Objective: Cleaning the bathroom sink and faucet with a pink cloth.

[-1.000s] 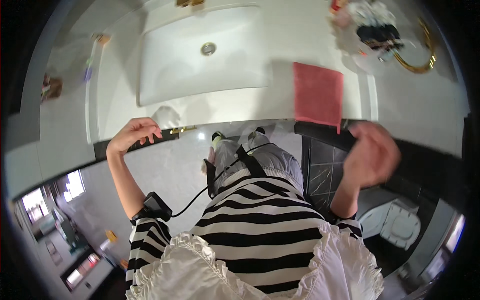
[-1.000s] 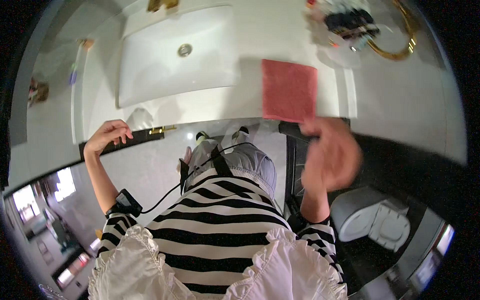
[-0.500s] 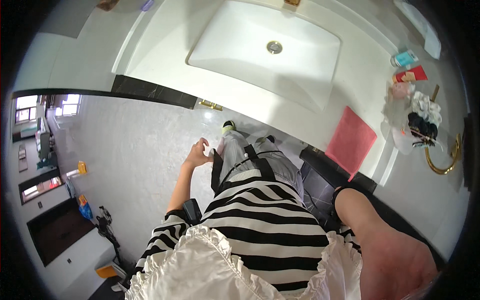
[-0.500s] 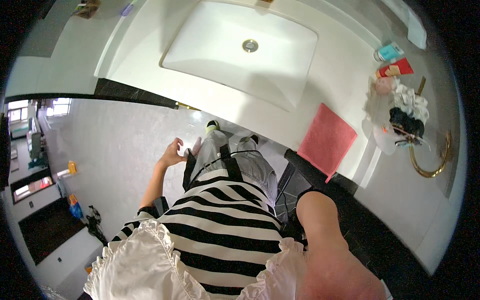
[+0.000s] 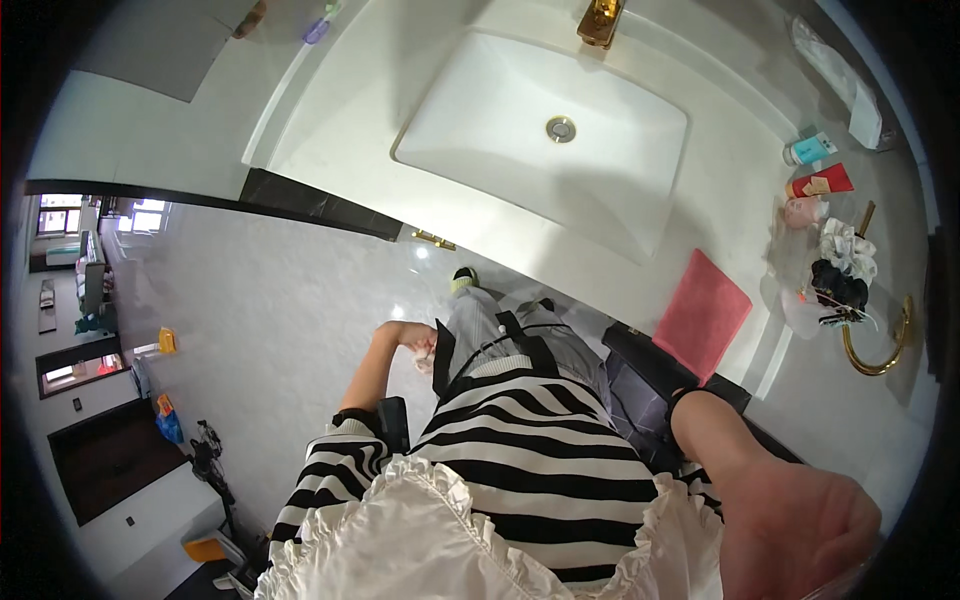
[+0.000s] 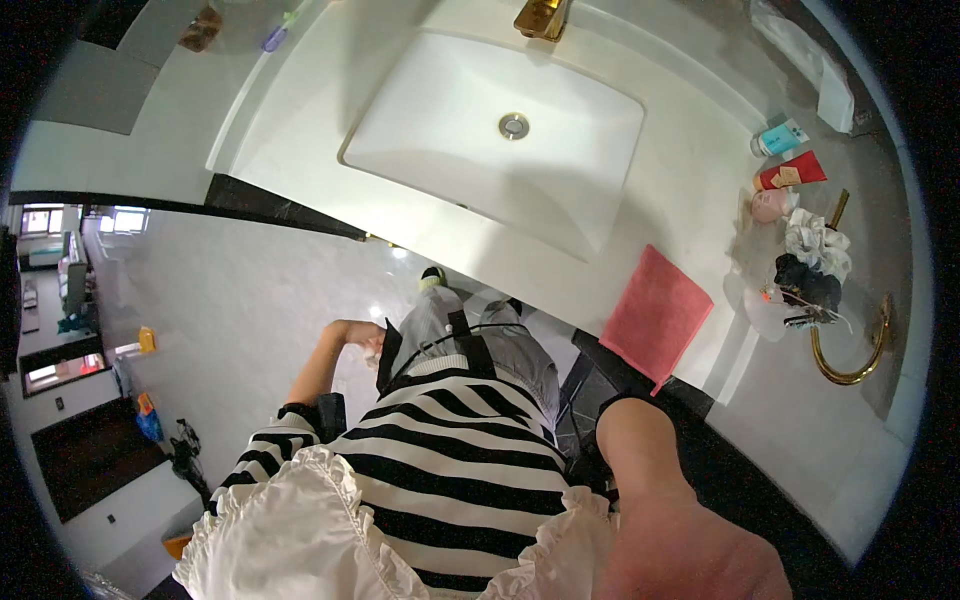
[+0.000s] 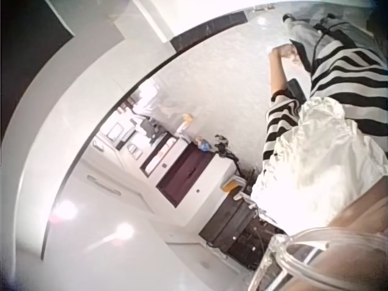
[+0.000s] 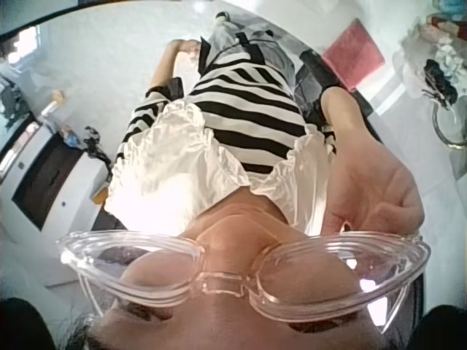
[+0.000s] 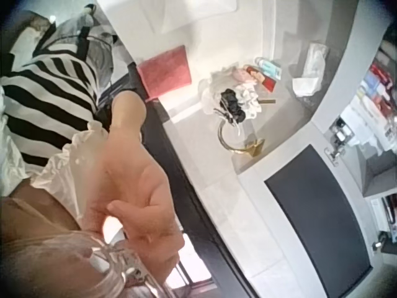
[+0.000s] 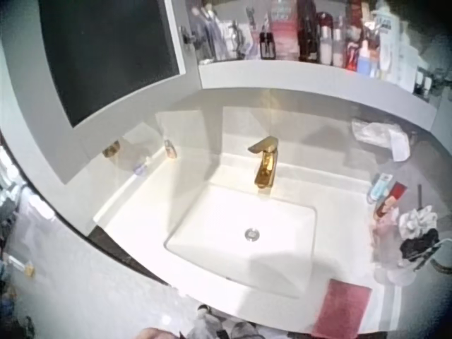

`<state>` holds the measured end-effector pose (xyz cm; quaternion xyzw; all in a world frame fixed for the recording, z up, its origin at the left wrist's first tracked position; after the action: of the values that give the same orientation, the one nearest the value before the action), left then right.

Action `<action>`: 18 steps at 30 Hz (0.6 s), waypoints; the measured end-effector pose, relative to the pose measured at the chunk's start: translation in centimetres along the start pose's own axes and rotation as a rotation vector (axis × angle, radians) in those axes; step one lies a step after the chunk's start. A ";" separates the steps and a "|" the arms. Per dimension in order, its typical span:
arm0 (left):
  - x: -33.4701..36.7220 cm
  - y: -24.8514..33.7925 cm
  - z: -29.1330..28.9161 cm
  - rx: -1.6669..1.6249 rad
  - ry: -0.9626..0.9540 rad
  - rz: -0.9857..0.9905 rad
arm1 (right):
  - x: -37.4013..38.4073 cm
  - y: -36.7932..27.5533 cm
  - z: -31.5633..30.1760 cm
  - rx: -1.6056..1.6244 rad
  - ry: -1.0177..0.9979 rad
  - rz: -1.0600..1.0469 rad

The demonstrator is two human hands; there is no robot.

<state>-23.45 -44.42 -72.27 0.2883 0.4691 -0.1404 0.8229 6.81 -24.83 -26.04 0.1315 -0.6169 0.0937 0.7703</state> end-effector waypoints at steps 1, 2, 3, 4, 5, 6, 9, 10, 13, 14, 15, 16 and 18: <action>-0.2 -0.4 0.3 -0.131 0.111 -0.011 | -0.1 0.0 -0.1 -0.025 -0.013 0.024; -0.3 -0.3 0.3 -0.132 0.113 -0.011 | -0.2 0.2 0.0 -0.023 -0.013 0.024; -2.8 3.0 1.3 -0.344 0.068 -0.053 | -0.4 0.4 0.2 0.002 -0.004 0.025; -4.4 4.4 2.3 -0.566 0.027 -0.094 | -0.4 0.4 0.4 0.037 0.008 0.029; -3.2 2.5 1.4 -0.558 0.058 -0.052 | -0.4 0.3 0.3 0.037 0.010 0.032; -2.3 1.0 1.2 -0.568 0.061 -0.052 | -0.5 0.2 0.3 -0.008 -0.030 0.034; -1.5 -0.2 1.9 -0.505 -0.011 0.219 | -1.7 -0.4 -2.1 -0.158 -0.018 0.078; -1.3 -0.4 2.3 -0.514 -0.006 0.220 | -2.5 -0.6 -2.8 -0.269 0.032 0.116; -2.2 0.6 3.6 -0.898 0.112 0.466 | -5.6 -0.1 -2.8 -0.193 0.004 0.326; -2.0 0.5 3.5 -0.907 0.117 0.469 | -6.5 0.2 -2.7 -0.077 -0.055 0.418; -2.0 0.1 3.5 -0.875 0.106 0.459 | -7.3 0.1 -3.0 -0.059 -0.054 0.423; -2.2 0.3 4.0 -0.846 0.093 0.448 | -8.0 0.2 -3.7 -0.093 -0.154 0.531; -2.3 0.5 4.8 -0.700 0.191 0.506 | -9.1 0.3 -4.1 -0.119 -0.258 0.640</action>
<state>-21.11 -47.04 -68.21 0.1097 0.4770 0.2602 0.8323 8.52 -23.10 -35.69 -0.1029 -0.7236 0.2767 0.6239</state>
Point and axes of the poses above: each hand's wrist, its own x-axis towards the middle knuckle, its own z-axis out of the palm, y = z × x, the point moved 2 cm from there along x, towards the middle knuckle, and after that the axes turned 9 degrees about -y, right-handed, at the moved point
